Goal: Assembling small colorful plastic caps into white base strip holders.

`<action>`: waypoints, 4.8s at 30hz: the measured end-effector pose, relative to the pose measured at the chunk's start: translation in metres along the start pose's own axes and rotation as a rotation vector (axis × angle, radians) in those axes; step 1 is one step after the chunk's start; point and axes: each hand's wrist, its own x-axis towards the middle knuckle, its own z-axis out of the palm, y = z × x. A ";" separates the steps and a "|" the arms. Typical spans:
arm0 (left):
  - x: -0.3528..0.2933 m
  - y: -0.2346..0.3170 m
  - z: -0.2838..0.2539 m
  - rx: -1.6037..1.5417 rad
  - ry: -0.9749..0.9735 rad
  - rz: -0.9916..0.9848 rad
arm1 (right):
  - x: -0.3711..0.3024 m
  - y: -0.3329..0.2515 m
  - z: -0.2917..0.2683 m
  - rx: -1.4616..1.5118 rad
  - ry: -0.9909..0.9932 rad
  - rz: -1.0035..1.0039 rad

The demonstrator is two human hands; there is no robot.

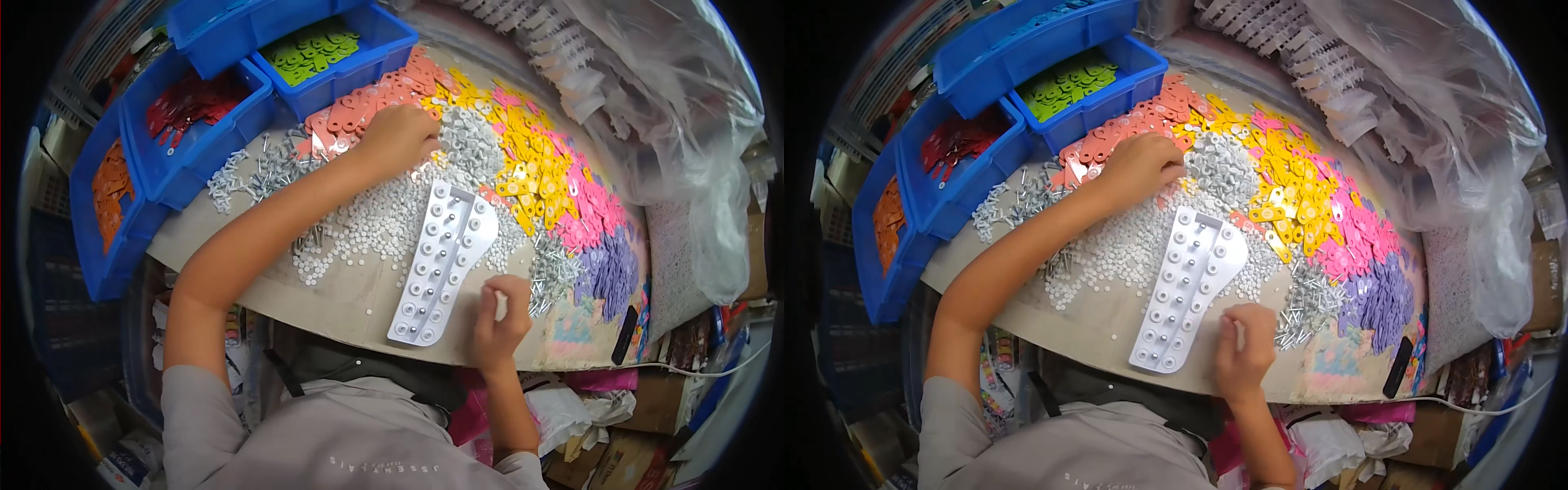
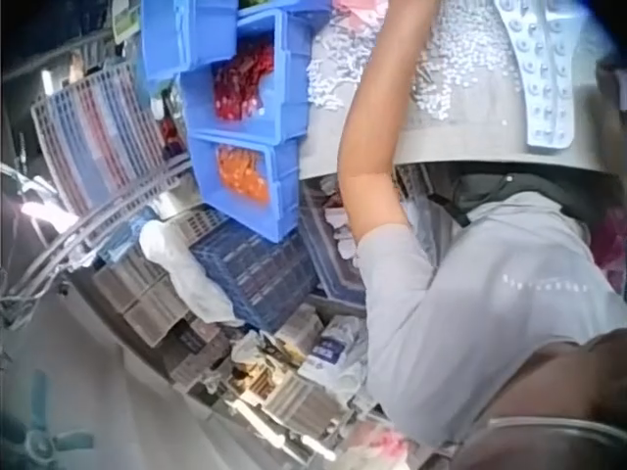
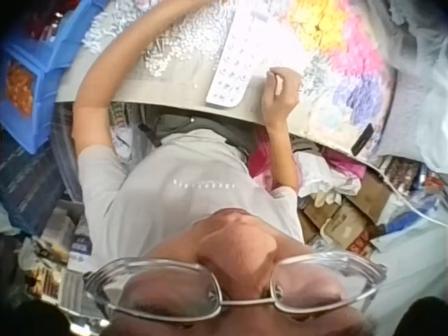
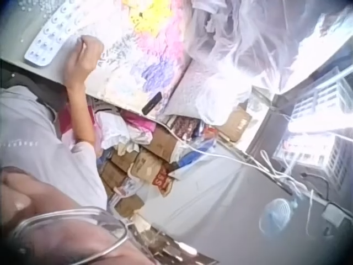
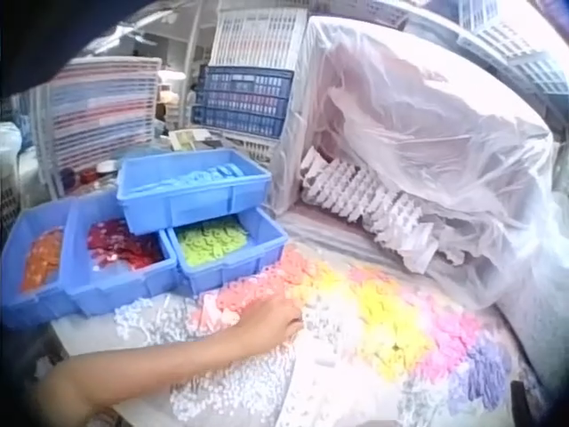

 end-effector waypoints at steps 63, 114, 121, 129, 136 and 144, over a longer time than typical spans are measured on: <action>-0.170 0.134 -0.045 -0.470 -0.111 -0.209 | -0.023 -0.028 0.002 0.027 -0.307 0.002; -0.191 0.140 -0.054 -0.649 -0.237 -0.226 | 0.031 -0.035 -0.032 0.161 -0.523 0.135; -0.193 0.145 -0.046 -0.590 -0.128 -0.246 | -0.007 -0.044 -0.020 0.254 -0.576 0.235; -0.198 0.142 -0.042 -0.261 0.048 0.049 | -0.030 -0.038 -0.008 0.124 -0.441 0.115; -0.203 0.146 -0.033 -0.366 0.144 -0.064 | -0.047 -0.025 0.003 0.003 -0.247 -0.133; -0.198 0.122 -0.054 -0.320 0.393 -0.140 | -0.032 -0.032 -0.015 0.011 -0.320 -0.102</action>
